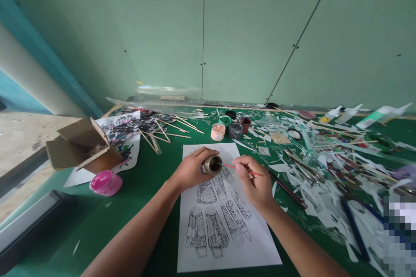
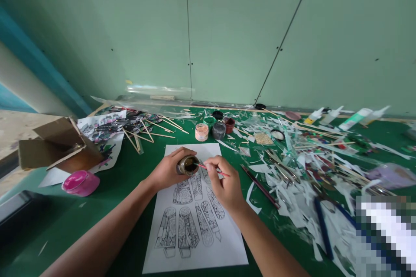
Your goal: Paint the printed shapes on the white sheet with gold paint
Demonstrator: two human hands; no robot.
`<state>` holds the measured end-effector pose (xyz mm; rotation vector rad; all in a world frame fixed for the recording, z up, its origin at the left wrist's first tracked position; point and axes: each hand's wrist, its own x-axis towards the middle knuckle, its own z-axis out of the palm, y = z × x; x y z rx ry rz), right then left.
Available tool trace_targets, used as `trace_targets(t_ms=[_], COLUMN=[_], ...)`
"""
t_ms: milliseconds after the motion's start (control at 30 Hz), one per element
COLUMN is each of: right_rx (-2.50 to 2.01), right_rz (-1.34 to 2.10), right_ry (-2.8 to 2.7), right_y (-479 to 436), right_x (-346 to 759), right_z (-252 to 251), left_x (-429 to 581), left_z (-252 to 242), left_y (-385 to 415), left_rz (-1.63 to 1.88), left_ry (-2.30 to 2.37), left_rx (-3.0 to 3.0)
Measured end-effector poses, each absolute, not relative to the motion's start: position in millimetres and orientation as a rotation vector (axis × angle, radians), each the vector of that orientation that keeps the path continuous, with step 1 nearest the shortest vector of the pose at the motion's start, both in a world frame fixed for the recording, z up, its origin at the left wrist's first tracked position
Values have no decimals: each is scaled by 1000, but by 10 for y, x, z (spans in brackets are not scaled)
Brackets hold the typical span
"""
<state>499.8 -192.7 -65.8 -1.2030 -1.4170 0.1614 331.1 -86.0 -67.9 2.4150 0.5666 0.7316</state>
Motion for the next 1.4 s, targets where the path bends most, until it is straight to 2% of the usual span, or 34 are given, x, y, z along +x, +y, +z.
trace_targets(t_ms=[1033, 1400], right_rx=[-1262, -1139], right_rz=[171, 663], right_ry=[-1377, -828], right_y=[-1885, -1804], right_x=[5000, 5067], right_z=[-710, -727], left_x=[3283, 3277], left_z=[-694, -703], left_y=[-857, -837], left_rz=[712, 776], left_ry=[571, 666], left_rx=[2392, 2319])
